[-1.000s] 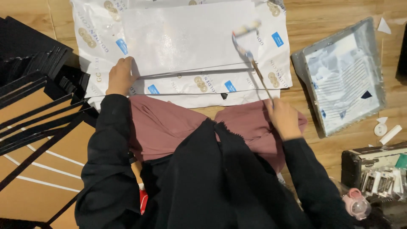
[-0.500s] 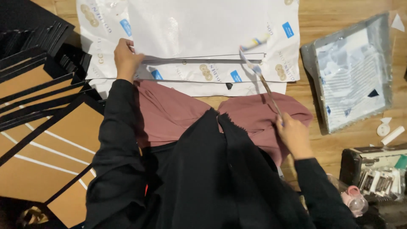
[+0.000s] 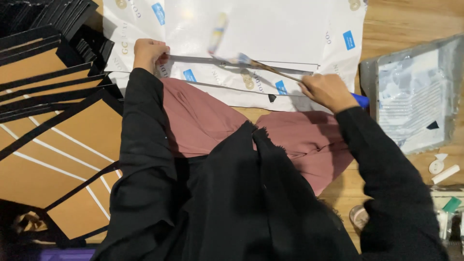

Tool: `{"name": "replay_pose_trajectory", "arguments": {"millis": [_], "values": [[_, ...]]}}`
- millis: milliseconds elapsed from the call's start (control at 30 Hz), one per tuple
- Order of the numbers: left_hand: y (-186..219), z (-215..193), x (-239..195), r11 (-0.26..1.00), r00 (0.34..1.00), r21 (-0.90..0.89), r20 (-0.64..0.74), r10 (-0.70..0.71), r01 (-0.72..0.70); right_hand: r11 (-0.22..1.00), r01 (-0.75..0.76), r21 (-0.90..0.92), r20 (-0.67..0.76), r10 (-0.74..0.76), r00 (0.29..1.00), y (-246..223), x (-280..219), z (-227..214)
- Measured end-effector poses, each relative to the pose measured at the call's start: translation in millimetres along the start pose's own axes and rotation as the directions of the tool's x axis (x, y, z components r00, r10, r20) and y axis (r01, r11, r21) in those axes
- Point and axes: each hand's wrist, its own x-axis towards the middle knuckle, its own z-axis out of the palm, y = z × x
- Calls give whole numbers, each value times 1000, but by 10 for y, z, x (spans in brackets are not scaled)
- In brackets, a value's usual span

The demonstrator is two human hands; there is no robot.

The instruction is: Applying glue to white sheets of paper or cardboard using a small paint roller and stacking them.

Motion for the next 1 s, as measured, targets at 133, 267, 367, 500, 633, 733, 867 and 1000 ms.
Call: {"name": "replay_pose_trajectory", "arguments": {"millis": [133, 267, 367, 500, 633, 733, 867, 1000], "values": [[-93, -61, 35, 998, 999, -34, 29, 46, -45, 997, 76, 31, -55, -74, 996, 1, 186, -74], [-136, -134, -28, 993, 988, -31, 106, 115, -113, 995, -54, -79, 211, 69, 975, 504, -637, -109], [-147, -120, -5, 993, 988, -47, 96, 117, -113, 976, 13, -220, 113, 12, 993, 814, -946, -110], [-35, -102, -86, 997, 997, -82, 69, 19, -14, 992, 51, -118, 250, -20, 968, 615, -295, -204], [-19, -120, -111, 967, 997, -245, 49, -57, 67, 962, 197, -190, -19, -204, 979, 138, 648, -20], [106, -184, -272, 948, 991, -287, 44, -130, 137, 955, 253, -152, -132, -273, 953, -170, 973, -214], [156, -230, -372, 963, 998, -264, 34, -47, 55, 981, 154, -117, 45, -150, 988, 105, 533, -302], [-191, -30, 82, 993, 994, -66, -63, 93, -98, 977, -89, -194, 254, 137, 958, 741, -628, -206]]}}
